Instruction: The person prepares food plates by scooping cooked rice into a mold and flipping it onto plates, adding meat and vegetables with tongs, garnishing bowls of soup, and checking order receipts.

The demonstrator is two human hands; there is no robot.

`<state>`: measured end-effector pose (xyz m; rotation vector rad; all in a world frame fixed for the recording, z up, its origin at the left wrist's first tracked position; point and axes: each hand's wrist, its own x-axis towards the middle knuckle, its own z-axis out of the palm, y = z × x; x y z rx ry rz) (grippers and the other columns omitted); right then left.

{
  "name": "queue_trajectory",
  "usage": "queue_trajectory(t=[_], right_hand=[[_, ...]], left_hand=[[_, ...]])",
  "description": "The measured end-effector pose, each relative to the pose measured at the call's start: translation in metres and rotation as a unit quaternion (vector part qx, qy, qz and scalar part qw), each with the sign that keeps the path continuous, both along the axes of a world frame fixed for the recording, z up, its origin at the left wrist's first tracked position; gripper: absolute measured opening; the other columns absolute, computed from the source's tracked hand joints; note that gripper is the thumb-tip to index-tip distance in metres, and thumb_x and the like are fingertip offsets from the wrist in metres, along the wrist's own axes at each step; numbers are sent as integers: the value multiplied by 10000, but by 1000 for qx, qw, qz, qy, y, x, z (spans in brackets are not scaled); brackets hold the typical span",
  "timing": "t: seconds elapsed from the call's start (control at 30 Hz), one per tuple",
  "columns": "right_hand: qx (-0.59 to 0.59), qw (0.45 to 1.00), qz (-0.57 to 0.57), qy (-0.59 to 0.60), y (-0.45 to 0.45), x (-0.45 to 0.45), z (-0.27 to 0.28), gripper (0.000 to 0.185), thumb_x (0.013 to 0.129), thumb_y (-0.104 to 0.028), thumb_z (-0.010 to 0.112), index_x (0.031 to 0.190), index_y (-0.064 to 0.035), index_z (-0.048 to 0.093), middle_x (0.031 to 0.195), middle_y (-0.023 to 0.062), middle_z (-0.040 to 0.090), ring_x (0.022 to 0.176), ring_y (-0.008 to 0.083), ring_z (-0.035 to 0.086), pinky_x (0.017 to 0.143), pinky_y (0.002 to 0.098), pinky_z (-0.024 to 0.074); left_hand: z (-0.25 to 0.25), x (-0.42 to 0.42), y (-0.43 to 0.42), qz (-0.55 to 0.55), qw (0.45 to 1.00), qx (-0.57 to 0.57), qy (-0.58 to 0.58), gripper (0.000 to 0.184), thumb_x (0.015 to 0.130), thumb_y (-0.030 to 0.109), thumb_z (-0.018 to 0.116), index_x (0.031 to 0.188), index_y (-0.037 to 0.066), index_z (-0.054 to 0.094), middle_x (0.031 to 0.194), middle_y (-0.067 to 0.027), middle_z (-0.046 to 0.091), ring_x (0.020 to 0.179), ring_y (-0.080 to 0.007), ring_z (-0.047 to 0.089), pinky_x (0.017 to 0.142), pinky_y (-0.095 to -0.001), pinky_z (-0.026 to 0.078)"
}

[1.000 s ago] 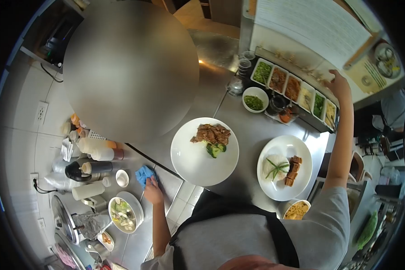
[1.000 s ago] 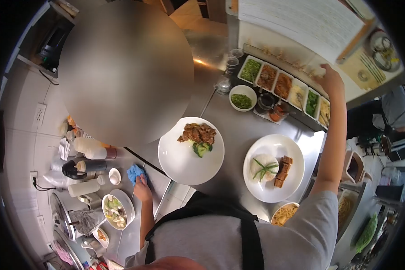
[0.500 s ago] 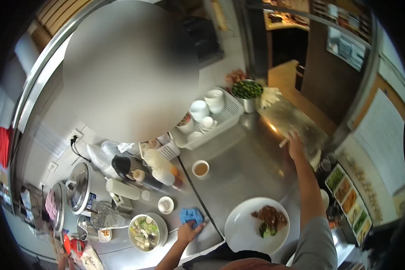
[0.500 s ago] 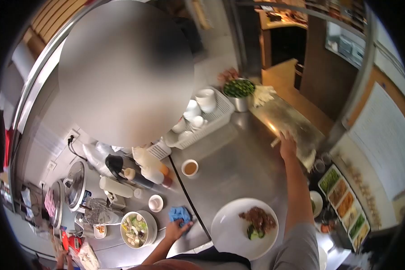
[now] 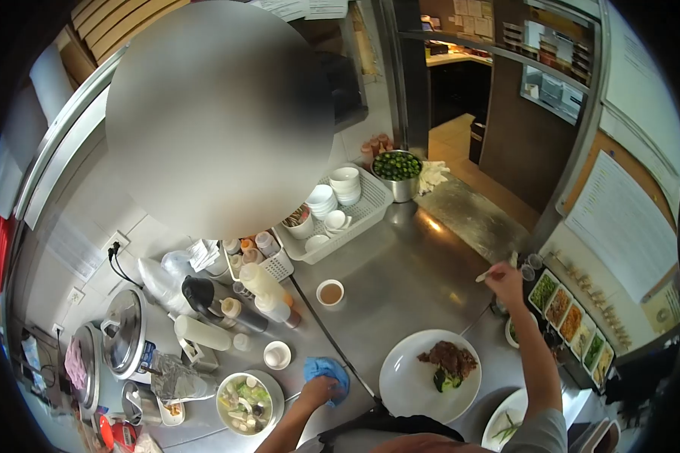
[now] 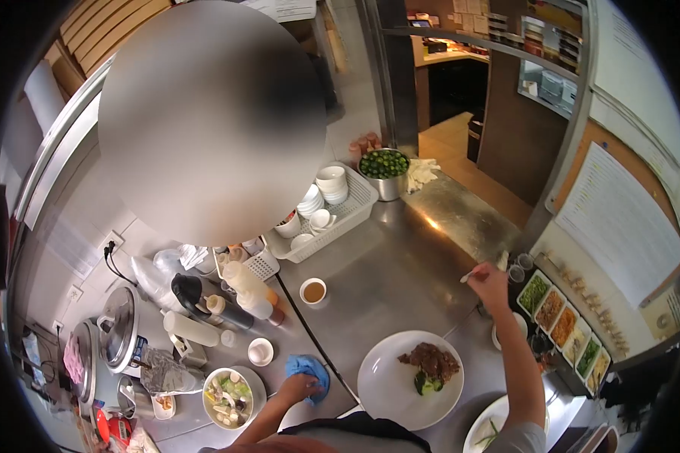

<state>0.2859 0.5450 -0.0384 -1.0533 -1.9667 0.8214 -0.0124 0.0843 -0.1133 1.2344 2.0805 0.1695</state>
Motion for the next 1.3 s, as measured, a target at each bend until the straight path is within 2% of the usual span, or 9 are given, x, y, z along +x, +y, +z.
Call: queue_trajectory(t=[0.17,0.23,0.43,0.73,0.83,0.97,1.1,1.2,1.3], right_hand=[[53,996,-51,52,-12,91,68,273,785,-165,696,1033,-62,642,820,52,685,723,117,649,696,276,518],[69,992,-97,-36,-30,129,121,362,816,-186,685,1160,-91,624,814,81,706,730,135,667,693,279,520],[89,977,-141,-134,-7,213,147,203,864,-181,650,1032,-70,678,832,85,701,726,167,654,661,299,508],[318,884,-153,-306,74,170,76,102,811,-170,603,827,-95,670,844,95,653,870,283,605,767,420,477],[284,854,-181,-396,95,163,55,151,820,-229,581,834,-105,666,826,89,643,886,287,592,771,413,475],[223,890,-200,-343,98,167,58,229,833,-211,617,996,-66,683,944,105,686,846,273,643,794,415,496],[120,912,-255,-300,73,205,92,296,829,-185,633,1096,-61,664,1015,141,681,874,258,663,777,370,520],[167,872,-219,-405,81,253,79,299,808,-248,642,1053,-83,684,960,140,684,886,319,642,809,395,507],[93,920,-191,-329,71,256,79,219,806,-205,648,986,-95,708,911,122,692,854,316,648,793,397,507]], left_hand=[[37,4,4,-111,992,15,61,496,808,465,617,1152,108,629,909,-148,687,863,-330,655,764,-421,510],[85,23,27,-86,995,-9,44,502,826,455,604,1171,91,617,885,-153,689,849,-332,659,760,-419,508],[107,47,64,-77,996,44,24,471,868,414,567,1188,70,605,853,-153,690,832,-333,662,746,-415,497],[91,59,78,-50,998,41,21,378,917,337,500,1161,71,614,870,-161,686,829,-343,656,740,-427,490],[83,56,71,-36,998,59,8,376,920,334,497,1165,72,609,874,-162,685,833,-344,654,743,-433,489],[58,48,60,-5,999,47,-8,393,926,319,504,1205,54,583,876,-155,676,807,-313,658,733,-399,497],[40,54,64,46,981,122,-140,421,952,311,490,1253,22,543,885,-143,654,769,-229,641,700,-325,495],[20,58,63,118,949,129,-262,440,973,321,465,1294,24,508,932,-109,639,792,-163,618,695,-269,480],[19,69,67,177,905,99,-373,469,986,336,451,1353,44,438,1026,-46,610,859,-109,584,704,-226,450]])
